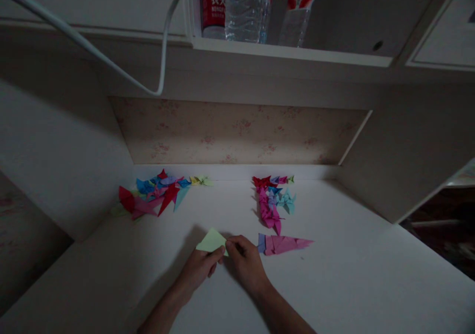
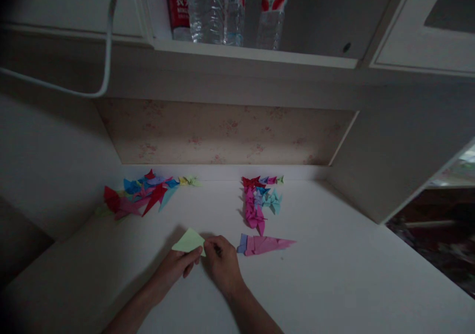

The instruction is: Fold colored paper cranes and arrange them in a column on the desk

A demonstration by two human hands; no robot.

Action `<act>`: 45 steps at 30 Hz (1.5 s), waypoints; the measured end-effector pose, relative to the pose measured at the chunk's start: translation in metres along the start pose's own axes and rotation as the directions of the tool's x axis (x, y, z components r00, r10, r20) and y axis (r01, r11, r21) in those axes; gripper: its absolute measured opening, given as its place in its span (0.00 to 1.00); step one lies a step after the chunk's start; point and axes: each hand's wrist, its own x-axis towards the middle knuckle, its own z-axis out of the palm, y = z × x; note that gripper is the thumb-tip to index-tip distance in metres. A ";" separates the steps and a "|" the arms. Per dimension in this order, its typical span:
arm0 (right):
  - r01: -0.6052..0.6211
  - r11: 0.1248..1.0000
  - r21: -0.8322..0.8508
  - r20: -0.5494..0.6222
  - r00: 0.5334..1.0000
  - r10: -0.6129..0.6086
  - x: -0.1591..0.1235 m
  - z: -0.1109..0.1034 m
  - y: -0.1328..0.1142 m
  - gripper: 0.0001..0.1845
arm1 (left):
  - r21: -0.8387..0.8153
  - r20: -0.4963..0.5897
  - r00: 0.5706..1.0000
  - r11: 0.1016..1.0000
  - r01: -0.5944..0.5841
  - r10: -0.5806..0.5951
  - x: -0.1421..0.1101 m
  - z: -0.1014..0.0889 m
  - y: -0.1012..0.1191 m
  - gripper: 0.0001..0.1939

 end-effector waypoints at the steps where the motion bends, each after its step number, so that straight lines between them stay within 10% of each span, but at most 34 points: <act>1: -0.002 1.000 0.005 0.002 1.000 0.002 0.000 0.000 0.001 0.12 | -0.001 -0.001 1.000 1.000 0.002 -0.002 0.000 0.000 0.001 0.24; 24: -0.050 0.999 0.009 0.060 0.997 0.050 0.002 -0.010 -0.010 0.15 | 0.019 0.081 0.997 1.000 -0.014 0.013 0.000 -0.003 0.002 0.21; 37: 0.045 0.810 -0.585 0.276 0.950 0.146 0.022 -0.201 -0.012 0.15 | 0.081 0.105 0.994 0.997 0.013 -0.022 -0.003 0.000 0.016 0.20; 45: 0.088 0.582 -0.808 0.320 0.896 0.309 0.038 -0.236 0.006 0.14 | 0.109 0.106 0.994 0.993 -0.045 0.034 0.001 -0.001 0.009 0.19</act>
